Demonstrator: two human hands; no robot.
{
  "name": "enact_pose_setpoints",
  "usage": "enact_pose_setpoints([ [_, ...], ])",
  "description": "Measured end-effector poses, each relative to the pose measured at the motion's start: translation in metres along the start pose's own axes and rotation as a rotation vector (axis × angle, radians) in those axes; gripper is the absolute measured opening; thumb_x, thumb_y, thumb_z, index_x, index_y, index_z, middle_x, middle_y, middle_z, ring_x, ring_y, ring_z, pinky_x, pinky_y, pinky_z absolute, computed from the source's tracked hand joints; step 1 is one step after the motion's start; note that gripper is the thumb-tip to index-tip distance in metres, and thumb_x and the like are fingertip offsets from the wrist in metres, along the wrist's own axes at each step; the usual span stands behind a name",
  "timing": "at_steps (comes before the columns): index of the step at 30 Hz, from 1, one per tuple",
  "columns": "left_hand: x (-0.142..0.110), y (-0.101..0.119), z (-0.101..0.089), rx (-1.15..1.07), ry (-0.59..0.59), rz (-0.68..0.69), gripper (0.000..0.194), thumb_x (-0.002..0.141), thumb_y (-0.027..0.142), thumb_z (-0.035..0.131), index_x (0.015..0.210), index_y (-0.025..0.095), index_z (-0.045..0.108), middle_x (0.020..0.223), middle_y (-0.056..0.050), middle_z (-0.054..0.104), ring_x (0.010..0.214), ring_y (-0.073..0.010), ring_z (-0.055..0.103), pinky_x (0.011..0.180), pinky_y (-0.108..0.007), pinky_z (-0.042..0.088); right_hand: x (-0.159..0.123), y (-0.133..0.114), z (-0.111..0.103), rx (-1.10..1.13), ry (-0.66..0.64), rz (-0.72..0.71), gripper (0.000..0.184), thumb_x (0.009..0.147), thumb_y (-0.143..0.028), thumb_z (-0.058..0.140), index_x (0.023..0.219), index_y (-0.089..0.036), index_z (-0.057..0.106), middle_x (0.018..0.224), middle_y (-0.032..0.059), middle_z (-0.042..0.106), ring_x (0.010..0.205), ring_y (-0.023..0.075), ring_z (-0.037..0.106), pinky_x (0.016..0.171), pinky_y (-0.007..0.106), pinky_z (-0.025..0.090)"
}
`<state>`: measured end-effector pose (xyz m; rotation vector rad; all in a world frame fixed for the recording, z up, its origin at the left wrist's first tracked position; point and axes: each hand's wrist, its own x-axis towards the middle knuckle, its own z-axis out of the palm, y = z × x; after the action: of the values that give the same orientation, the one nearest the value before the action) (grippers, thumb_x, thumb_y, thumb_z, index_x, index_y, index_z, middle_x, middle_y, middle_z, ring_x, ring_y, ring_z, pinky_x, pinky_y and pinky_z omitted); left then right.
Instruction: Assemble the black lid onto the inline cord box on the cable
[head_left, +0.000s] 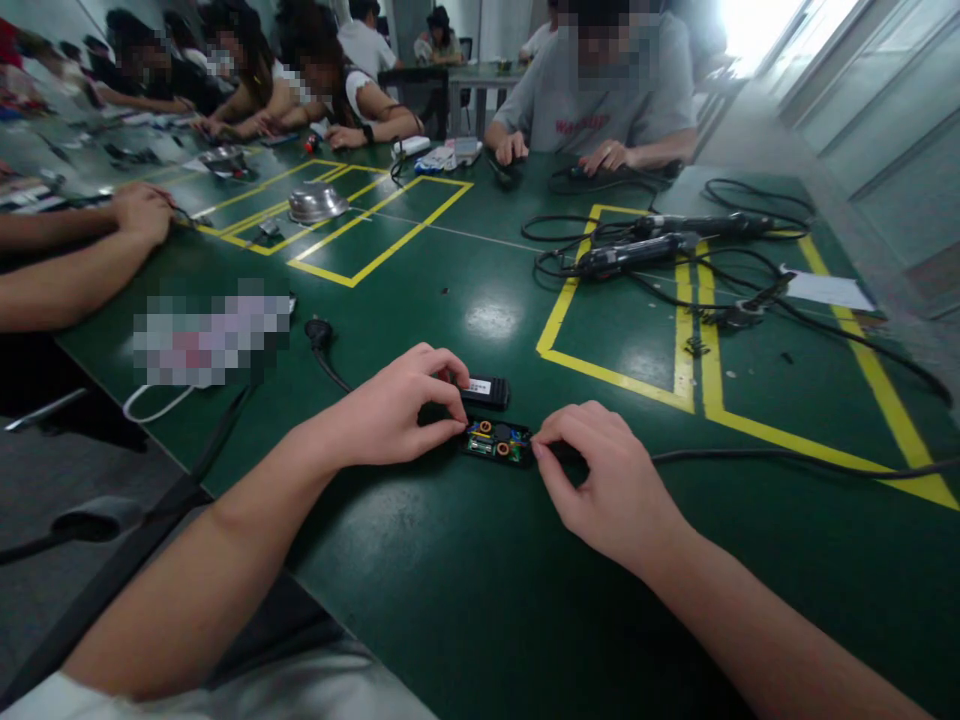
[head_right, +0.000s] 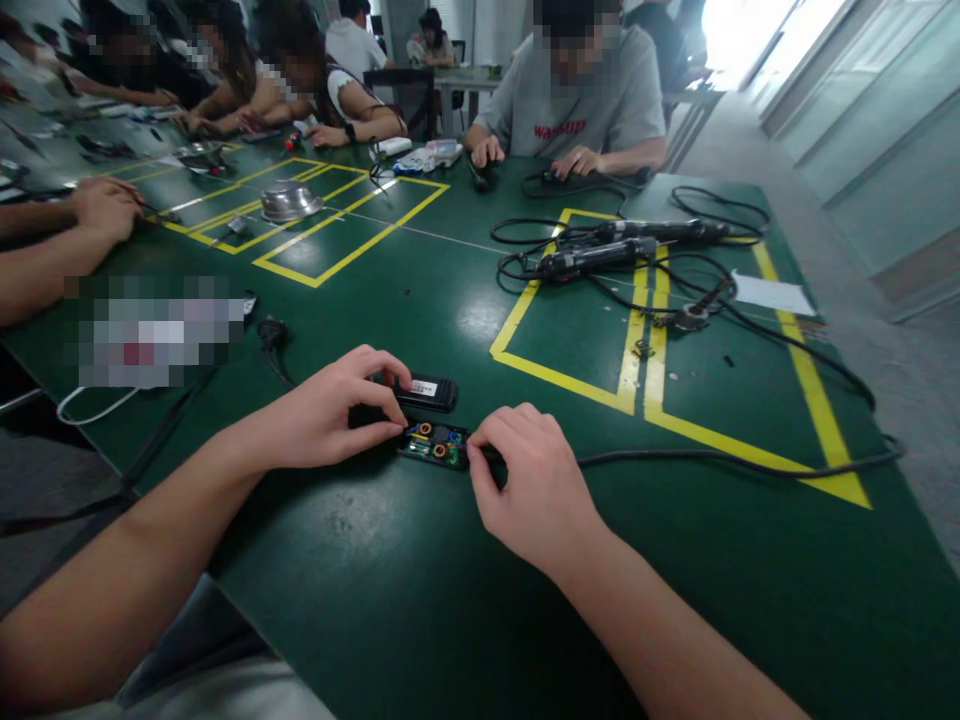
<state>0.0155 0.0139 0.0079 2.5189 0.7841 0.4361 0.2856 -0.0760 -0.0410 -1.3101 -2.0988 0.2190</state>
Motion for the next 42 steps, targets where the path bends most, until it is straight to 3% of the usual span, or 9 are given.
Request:
enact_pose_setpoints([
  [4, 0.005, -0.009, 0.011, 0.067, 0.133, -0.048, 0.026, 0.104, 0.028, 0.066, 0.124, 0.024, 0.083, 0.159, -0.014, 0.064, 0.15, -0.0356, 0.053, 0.128, -0.06, 0.041, 0.0, -0.001, 0.002, -0.018, 0.035, -0.006, 0.015, 0.102, -0.017, 0.054, 0.091, -0.023, 0.063, 0.086, 0.0064, 0.073, 0.079, 0.0244, 0.066, 0.073, 0.041, 0.047],
  [9, 0.009, -0.022, 0.016, -0.003, 0.112, -0.132, 0.032, 0.099, 0.031, 0.076, 0.131, 0.024, 0.08, 0.13, -0.01, 0.082, 0.125, -0.0307, 0.07, 0.117, -0.052, 0.053, -0.001, -0.004, 0.001, 0.038, 0.064, 0.057, 0.02, 0.095, -0.02, 0.059, 0.114, -0.021, 0.064, 0.094, 0.0078, 0.073, 0.082, 0.0258, 0.067, 0.075, 0.041, 0.051],
  [13, 0.004, -0.009, 0.008, -0.109, 0.141, -0.063, 0.036, 0.098, 0.039, 0.078, 0.132, 0.026, 0.079, 0.127, -0.009, 0.082, 0.121, -0.0298, 0.07, 0.113, -0.049, 0.055, -0.001, -0.008, -0.001, 0.07, 0.053, 0.096, 0.043, 0.09, -0.023, 0.061, 0.133, -0.02, 0.058, 0.109, 0.0113, 0.074, 0.091, 0.0283, 0.069, 0.08, 0.044, 0.054],
  [16, 0.002, 0.003, 0.007, -0.156, 0.052, 0.002, 0.038, 0.095, 0.033, 0.082, 0.131, 0.026, 0.08, 0.126, -0.009, 0.08, 0.121, -0.0296, 0.069, 0.11, -0.046, 0.056, -0.001, -0.008, 0.0, 0.067, 0.013, 0.078, 0.053, 0.09, -0.027, 0.066, 0.142, -0.02, 0.056, 0.115, 0.0129, 0.075, 0.096, 0.0306, 0.069, 0.085, 0.048, 0.054],
  [22, 0.003, 0.003, 0.014, -0.127, -0.047, 0.0, 0.036, 0.094, 0.028, 0.084, 0.13, 0.026, 0.081, 0.122, -0.009, 0.08, 0.118, -0.0286, 0.069, 0.107, -0.044, 0.057, 0.002, -0.005, 0.003, 0.036, -0.07, 0.096, 0.025, 0.095, -0.027, 0.075, 0.119, -0.023, 0.071, 0.121, 0.0126, 0.076, 0.11, 0.0327, 0.071, 0.092, 0.05, 0.053],
  [30, 0.003, 0.008, 0.012, -0.131, -0.055, 0.008, 0.036, 0.099, 0.028, 0.078, 0.135, 0.024, 0.076, 0.12, -0.009, 0.078, 0.113, -0.0266, 0.07, 0.104, -0.041, 0.057, 0.002, -0.006, 0.002, 0.014, -0.092, 0.081, 0.026, 0.096, -0.026, 0.076, 0.12, -0.022, 0.068, 0.118, 0.0114, 0.077, 0.109, 0.0321, 0.071, 0.092, 0.05, 0.052],
  [35, 0.004, -0.001, 0.013, -0.113, 0.057, -0.091, 0.029, 0.102, 0.037, 0.07, 0.127, 0.023, 0.075, 0.119, -0.008, 0.08, 0.105, -0.026, 0.072, 0.098, -0.041, 0.058, 0.0, -0.007, 0.002, 0.029, 0.006, 0.117, 0.033, 0.094, -0.031, 0.07, 0.124, -0.022, 0.06, 0.111, 0.0118, 0.075, 0.096, 0.0297, 0.069, 0.085, 0.045, 0.053],
  [39, 0.006, -0.014, 0.017, 0.04, 0.133, -0.219, 0.022, 0.098, 0.039, 0.071, 0.113, 0.023, 0.071, 0.115, -0.009, 0.079, 0.108, -0.0302, 0.071, 0.098, -0.047, 0.058, 0.001, -0.008, 0.002, 0.01, -0.043, 0.092, 0.012, 0.096, -0.025, 0.061, 0.108, -0.023, 0.06, 0.097, 0.0087, 0.071, 0.087, 0.0267, 0.066, 0.078, 0.042, 0.051],
  [42, 0.005, -0.014, 0.013, 0.072, 0.126, -0.174, 0.018, 0.101, 0.04, 0.067, 0.105, 0.023, 0.071, 0.126, -0.011, 0.077, 0.116, -0.0314, 0.069, 0.105, -0.051, 0.055, 0.002, -0.009, 0.002, 0.023, -0.084, 0.094, 0.007, 0.098, -0.02, 0.059, 0.104, -0.022, 0.061, 0.094, 0.0076, 0.071, 0.086, 0.0252, 0.067, 0.076, 0.04, 0.052],
])
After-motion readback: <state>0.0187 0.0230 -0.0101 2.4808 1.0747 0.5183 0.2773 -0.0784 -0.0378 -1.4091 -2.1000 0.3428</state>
